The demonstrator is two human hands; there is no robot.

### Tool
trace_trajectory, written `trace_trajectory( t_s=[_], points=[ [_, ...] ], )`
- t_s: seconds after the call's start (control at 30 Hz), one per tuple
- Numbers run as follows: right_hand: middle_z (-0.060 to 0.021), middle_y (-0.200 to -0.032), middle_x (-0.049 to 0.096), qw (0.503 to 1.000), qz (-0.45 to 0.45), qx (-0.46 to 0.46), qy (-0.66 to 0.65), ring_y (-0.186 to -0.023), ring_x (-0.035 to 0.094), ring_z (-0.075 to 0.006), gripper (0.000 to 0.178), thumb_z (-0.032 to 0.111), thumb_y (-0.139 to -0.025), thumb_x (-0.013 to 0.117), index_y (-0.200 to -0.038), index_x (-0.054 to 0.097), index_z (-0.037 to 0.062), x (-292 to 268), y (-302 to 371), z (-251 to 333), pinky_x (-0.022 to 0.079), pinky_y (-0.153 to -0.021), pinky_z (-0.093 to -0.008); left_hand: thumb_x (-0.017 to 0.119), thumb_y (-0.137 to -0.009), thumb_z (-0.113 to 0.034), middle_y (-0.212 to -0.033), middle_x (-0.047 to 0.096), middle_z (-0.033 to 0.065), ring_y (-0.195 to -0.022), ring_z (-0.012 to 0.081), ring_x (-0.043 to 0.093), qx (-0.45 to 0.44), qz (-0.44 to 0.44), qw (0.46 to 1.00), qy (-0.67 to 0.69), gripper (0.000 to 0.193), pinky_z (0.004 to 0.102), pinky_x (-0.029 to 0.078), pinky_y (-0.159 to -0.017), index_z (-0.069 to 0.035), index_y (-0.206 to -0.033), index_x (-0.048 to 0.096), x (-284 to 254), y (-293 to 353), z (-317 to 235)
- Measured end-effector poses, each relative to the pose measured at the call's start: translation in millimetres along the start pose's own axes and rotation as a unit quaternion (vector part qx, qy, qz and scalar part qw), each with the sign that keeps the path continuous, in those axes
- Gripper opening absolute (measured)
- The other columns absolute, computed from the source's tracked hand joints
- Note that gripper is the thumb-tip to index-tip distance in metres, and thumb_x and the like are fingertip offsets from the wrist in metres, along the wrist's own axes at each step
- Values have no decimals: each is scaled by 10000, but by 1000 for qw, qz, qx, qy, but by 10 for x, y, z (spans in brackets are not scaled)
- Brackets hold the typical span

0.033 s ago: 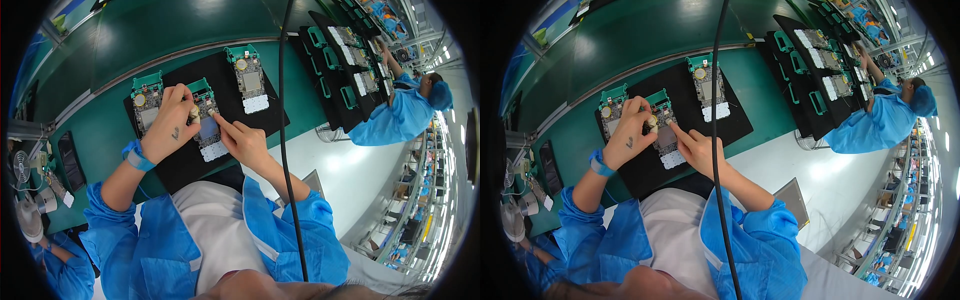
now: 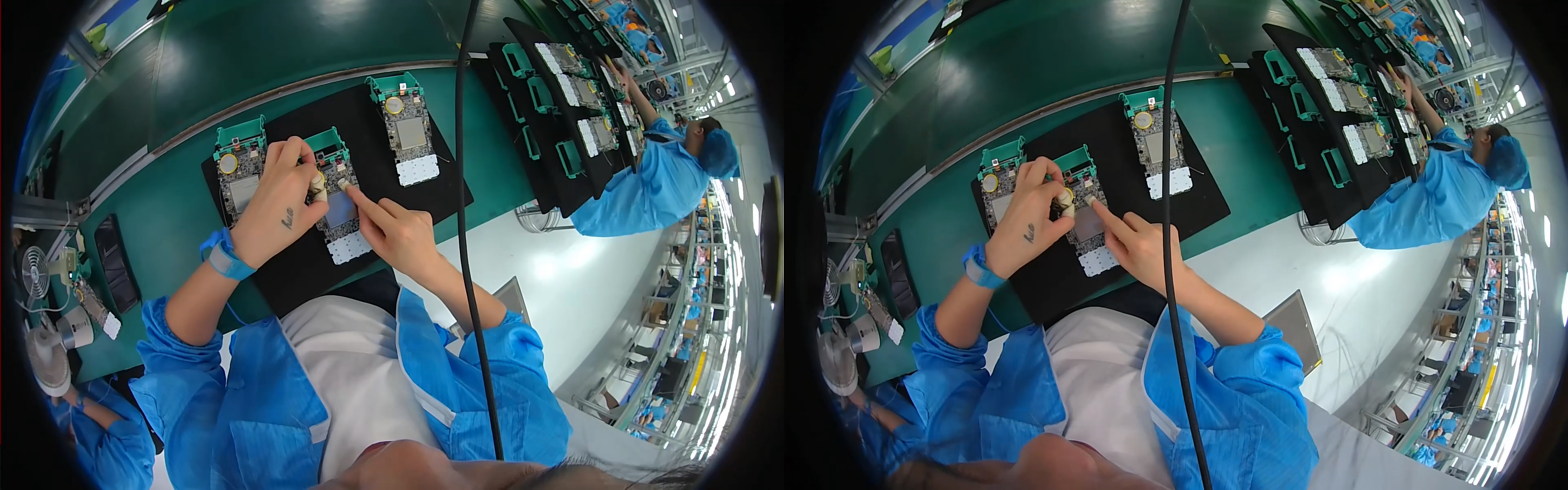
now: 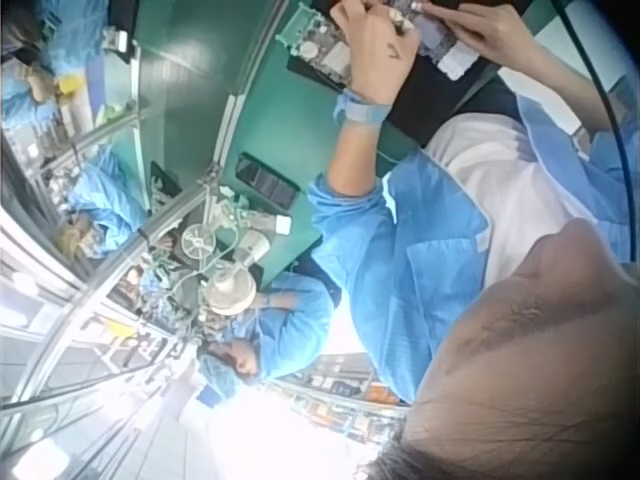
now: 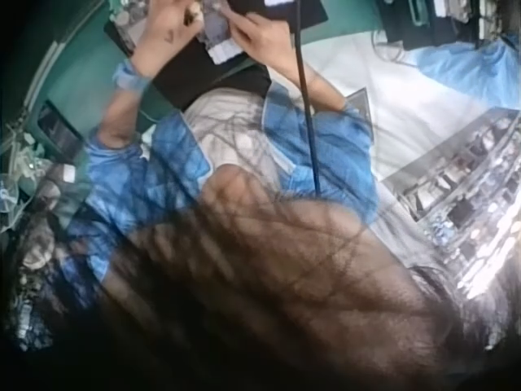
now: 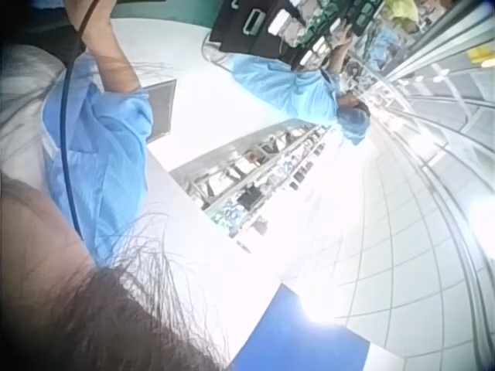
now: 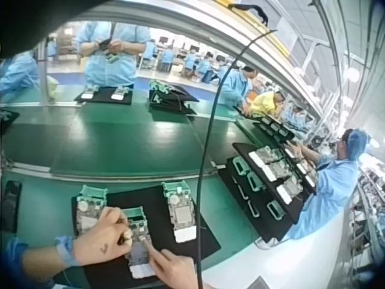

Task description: The person assembles components onto printed circuit boards by attaching plastic housings, connectors, and wires to the boards, using an electric screwdriver to secure the parts.

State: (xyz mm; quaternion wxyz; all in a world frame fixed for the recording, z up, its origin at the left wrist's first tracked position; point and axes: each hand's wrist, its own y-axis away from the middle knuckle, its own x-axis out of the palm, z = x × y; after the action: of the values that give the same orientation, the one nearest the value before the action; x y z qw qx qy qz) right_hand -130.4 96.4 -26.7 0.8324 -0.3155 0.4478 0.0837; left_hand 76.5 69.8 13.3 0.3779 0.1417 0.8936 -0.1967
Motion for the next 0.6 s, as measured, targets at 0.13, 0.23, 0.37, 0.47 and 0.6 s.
trace_trajectory(
  t_s=[0.13, 0.23, 0.37, 0.47, 0.6],
  points=[
    [-15, -571, 456, 1000, -7, -21, -14, -424, 473, -150, 436, 42, -774, 659, -1201, 640, 124, 23, 1, 38, 396, -394, -288, 669, -609, -1, -1012, 457, 170, -1006, 340, 438, -6, -3, 1000, -7, 219, 387, 428, -865, 101, -762, 550, 20, 0, -17],
    [-15, -570, 453, 1000, -6, -20, -11, -425, 473, -150, 439, 44, -773, 659, -1204, 638, 123, 21, -4, 25, 396, -394, -288, 669, -609, -4, -1017, 457, 176, -1013, 347, 437, -9, 1, 1000, -13, 228, 392, 429, -871, 108, -769, 552, 7, -9, -26],
    [-14, -572, 440, 1000, 2, -16, -19, -425, 469, -150, 445, 52, -770, 664, -1209, 635, 122, 35, 4, 29, 393, -393, -286, 672, -606, -2, -1023, 454, 179, -1016, 353, 435, -1, -11, 1000, -22, 229, 394, 430, -873, 109, -764, 549, 37, 4, 2],
    [-13, -578, 430, 999, 4, -46, -4, -429, 469, -151, 463, 65, -766, 673, -1222, 625, 124, 78, -24, 26, 391, -394, -286, 670, -605, 3, -1024, 450, 180, -1016, 354, 434, -4, -4, 1000, -19, 221, 398, 429, -869, 101, -755, 541, 22, -12, -7],
    [-11, -582, 421, 996, 28, -58, 54, -432, 471, -153, 474, 79, -762, 685, -1229, 618, 121, 39, -41, 59, 392, -398, -290, 670, -604, 6, -1022, 446, 179, -1020, 356, 432, 19, -9, 1000, -12, 217, 401, 426, -864, 94, -746, 530, 50, -5, 32]
  ],
)
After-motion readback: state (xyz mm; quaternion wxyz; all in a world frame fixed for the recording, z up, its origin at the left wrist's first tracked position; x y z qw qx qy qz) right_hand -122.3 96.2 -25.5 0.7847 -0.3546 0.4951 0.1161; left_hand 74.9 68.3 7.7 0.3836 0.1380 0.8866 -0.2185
